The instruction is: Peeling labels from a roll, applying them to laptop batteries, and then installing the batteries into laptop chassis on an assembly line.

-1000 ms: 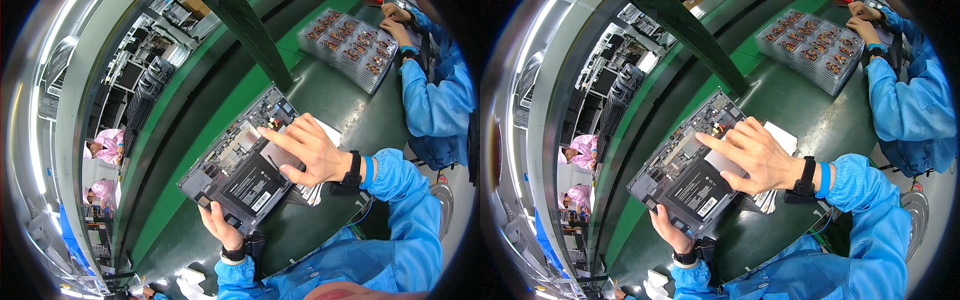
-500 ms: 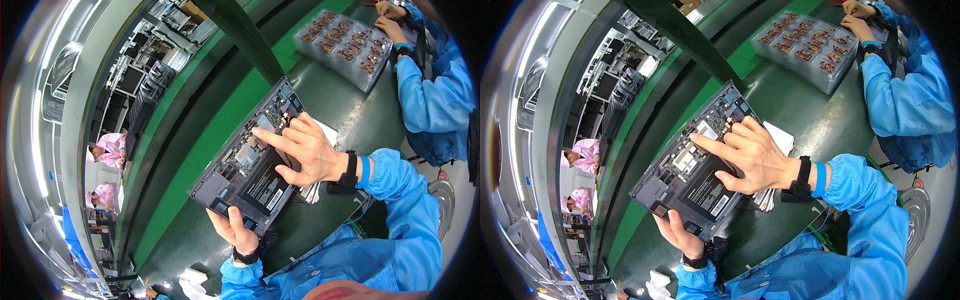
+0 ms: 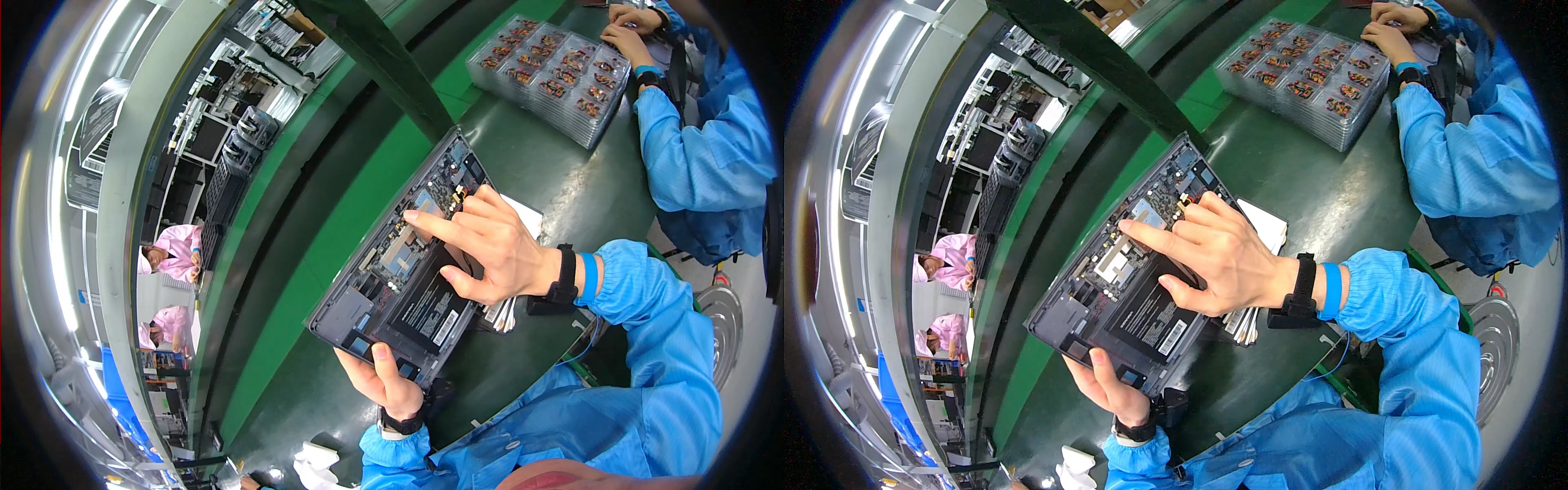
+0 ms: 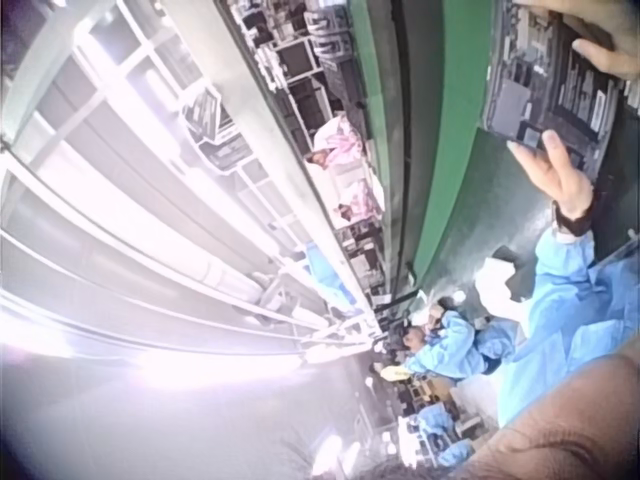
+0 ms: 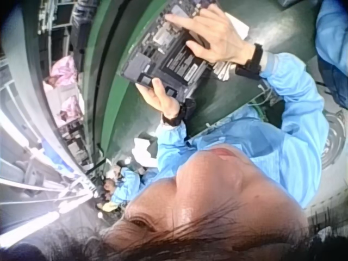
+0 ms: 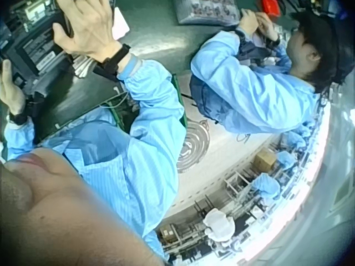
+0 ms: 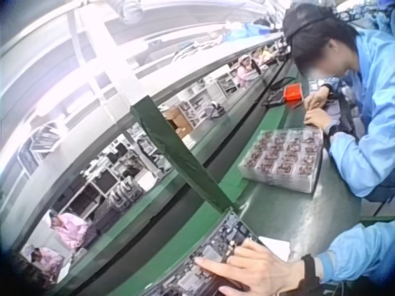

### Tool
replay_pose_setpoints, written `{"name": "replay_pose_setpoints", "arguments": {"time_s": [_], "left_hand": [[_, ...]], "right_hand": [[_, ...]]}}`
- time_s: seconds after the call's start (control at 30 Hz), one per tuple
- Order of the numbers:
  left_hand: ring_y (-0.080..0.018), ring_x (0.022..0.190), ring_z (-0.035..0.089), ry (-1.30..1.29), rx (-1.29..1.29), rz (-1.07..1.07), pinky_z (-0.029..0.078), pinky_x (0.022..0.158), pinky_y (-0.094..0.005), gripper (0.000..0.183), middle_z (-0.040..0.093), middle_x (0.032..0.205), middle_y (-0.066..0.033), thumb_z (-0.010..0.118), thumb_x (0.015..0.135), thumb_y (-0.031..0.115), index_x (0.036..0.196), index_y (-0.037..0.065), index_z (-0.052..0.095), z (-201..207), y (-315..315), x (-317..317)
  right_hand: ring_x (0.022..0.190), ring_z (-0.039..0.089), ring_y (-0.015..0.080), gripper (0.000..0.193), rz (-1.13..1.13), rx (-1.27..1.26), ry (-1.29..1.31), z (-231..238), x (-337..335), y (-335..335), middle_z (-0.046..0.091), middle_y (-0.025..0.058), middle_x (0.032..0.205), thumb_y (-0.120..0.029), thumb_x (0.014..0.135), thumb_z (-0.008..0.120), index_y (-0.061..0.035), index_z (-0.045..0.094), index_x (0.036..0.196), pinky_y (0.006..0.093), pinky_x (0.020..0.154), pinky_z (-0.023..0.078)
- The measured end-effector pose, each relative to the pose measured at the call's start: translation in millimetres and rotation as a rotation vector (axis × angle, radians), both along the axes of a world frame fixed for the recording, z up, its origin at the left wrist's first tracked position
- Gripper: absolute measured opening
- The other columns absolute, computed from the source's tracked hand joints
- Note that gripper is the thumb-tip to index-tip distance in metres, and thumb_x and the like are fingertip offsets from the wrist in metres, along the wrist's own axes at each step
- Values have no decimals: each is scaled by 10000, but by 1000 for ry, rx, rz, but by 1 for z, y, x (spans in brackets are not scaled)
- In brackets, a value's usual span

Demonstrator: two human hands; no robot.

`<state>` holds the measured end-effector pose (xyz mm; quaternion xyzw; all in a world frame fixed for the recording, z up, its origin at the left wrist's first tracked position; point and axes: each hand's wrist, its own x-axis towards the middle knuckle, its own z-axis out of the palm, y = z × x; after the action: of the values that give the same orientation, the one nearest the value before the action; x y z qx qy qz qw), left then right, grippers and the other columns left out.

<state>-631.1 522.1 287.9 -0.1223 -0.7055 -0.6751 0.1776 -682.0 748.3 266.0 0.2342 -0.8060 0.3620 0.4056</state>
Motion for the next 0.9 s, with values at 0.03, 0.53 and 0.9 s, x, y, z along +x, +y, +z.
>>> {"name": "replay_pose_setpoints", "arguments": {"time_s": [0.03,0.53,0.9], "left_hand": [[-216,1175,566,2,-2,8,414,1063,-357,615,572,1337,-176,578,1007,205,1495,-93,350,-1,-1,0],[-195,1125,588,10,64,70,446,1011,-341,492,607,1289,-146,548,1034,184,1446,-63,439,3,-13,-11],[-184,1077,629,-184,178,123,477,963,-309,448,652,1240,-133,529,1038,215,1400,-48,503,1,-35,-20]], "right_hand": [[682,509,239,697,-3,2,12,0,-1,0,609,33,777,-265,782,673,-14,582,1425,387,744,413],[660,484,216,653,3,-104,44,-1,2,6,506,0,682,-167,721,678,22,615,1343,375,729,385],[613,448,207,428,39,-169,170,-25,-4,28,500,-12,639,-85,725,638,17,705,1135,390,721,388]]}}
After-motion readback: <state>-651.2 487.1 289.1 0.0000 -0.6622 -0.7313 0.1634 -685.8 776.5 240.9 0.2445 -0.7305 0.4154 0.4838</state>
